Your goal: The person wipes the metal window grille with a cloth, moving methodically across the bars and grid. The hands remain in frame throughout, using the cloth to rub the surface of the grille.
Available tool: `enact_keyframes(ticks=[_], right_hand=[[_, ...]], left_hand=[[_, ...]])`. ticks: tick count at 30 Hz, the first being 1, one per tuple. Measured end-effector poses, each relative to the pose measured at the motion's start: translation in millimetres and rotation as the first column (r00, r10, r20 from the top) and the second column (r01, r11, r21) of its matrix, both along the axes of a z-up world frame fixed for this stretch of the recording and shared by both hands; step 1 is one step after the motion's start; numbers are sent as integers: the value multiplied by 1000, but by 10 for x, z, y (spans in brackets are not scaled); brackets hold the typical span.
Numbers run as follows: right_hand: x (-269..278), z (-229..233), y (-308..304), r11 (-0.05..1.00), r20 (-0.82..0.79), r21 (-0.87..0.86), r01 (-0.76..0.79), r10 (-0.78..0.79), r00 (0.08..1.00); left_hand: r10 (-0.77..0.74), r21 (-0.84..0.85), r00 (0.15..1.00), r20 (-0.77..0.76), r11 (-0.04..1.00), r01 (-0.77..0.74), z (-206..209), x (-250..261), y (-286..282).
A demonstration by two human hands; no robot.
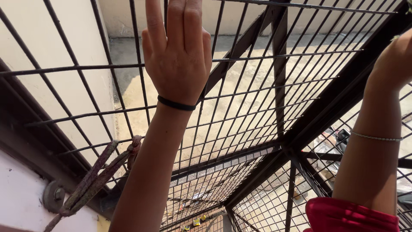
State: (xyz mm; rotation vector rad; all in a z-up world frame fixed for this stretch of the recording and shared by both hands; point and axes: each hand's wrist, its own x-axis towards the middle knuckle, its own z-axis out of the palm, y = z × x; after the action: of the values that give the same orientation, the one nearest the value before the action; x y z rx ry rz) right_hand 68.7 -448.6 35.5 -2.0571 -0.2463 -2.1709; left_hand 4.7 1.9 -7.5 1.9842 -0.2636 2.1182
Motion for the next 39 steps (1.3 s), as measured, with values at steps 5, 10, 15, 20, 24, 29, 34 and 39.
enact_keyframes(ticks=[5,10,15,20,24,29,34,39], right_hand=[[-87,-879,1222,998,27,-1,-65,65,997],[-417,-1010,1516,998,39,-59,30,-28,999],[-274,-1373,1465,944,-23,300,-140,153,988],[-399,-2692,1491,989,-79,139,51,-41,996],[-633,-4128,1380,910,-533,387,148,90,841],[-1121,-5115,1410,987,-583,-19,159,-141,800],[-1006,-3981,1110,832,-457,538,137,151,877],[-1001,-1579,1104,846,155,373,-381,348,925]], left_hand=[[-24,9,1000,-2,1000,24,11,-10,37],[-29,-6,999,-18,1000,29,15,-26,22],[4,-2,1000,-21,1000,-4,26,-22,31],[-5,-3,1000,2,1000,5,23,-12,27],[4,4,999,-35,1000,-4,3,-30,23],[14,-1,1000,-11,1000,-14,47,-53,37],[-8,-16,1000,12,1000,8,57,-92,23],[8,-6,1000,15,1000,-7,43,-67,29]])
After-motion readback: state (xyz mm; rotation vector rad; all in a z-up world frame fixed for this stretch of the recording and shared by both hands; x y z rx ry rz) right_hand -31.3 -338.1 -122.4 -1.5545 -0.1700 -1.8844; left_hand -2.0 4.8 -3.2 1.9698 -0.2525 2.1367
